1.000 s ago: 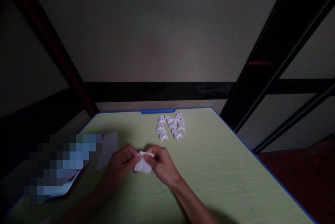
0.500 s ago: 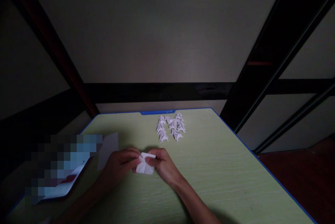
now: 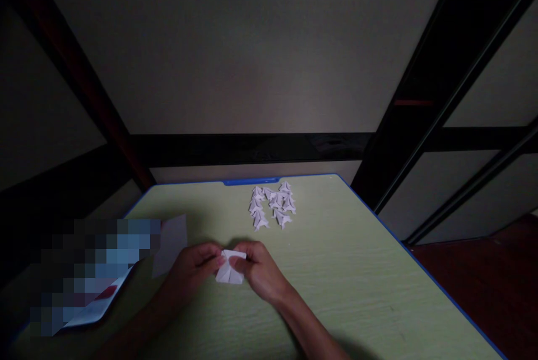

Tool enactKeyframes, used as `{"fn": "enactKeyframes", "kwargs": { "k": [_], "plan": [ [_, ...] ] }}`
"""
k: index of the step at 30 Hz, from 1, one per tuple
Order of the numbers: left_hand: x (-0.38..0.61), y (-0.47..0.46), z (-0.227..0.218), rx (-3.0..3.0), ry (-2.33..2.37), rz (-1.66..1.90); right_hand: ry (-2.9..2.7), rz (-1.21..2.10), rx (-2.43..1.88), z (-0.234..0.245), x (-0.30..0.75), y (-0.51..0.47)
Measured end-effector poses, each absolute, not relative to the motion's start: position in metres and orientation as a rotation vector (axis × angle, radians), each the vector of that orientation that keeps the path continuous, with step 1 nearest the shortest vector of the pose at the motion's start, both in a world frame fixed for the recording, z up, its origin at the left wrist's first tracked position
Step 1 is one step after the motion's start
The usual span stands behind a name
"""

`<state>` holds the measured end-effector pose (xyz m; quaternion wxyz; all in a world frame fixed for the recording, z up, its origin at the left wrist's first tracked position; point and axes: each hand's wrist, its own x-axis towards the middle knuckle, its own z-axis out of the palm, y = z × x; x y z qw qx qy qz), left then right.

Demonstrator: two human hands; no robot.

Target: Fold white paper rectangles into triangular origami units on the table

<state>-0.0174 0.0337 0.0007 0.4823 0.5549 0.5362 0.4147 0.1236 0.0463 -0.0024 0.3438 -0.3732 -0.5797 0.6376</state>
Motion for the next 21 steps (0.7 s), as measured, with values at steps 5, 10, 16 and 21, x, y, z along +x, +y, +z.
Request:
{"fn": "enactKeyframes", "kwargs": {
  "k": [5, 10, 16, 21],
  "plan": [
    [-0.0191, 0.0345, -0.0004, 1.316, 1.301, 1.049, -1.582, 1.610, -0.986, 0.0021, 0.1229, 0.0452],
    [-0.0171, 0.0348, -0.0009, 1.296, 1.282, 1.038, -1.554, 1.641, -0.951, -0.0007, 0.1243, 0.0452],
    [-0.0133, 0.0355, -0.0021, 1.184, 1.145, 1.041, -1.425, 1.729, -0.838, -0.0043, 0.1262, 0.0471],
    [-0.0126, 0.0346, -0.0024, 1.227, 1.133, 0.923, -1.410, 1.748, -0.853, -0.0029, 0.1264, 0.0475]
  ]
}}
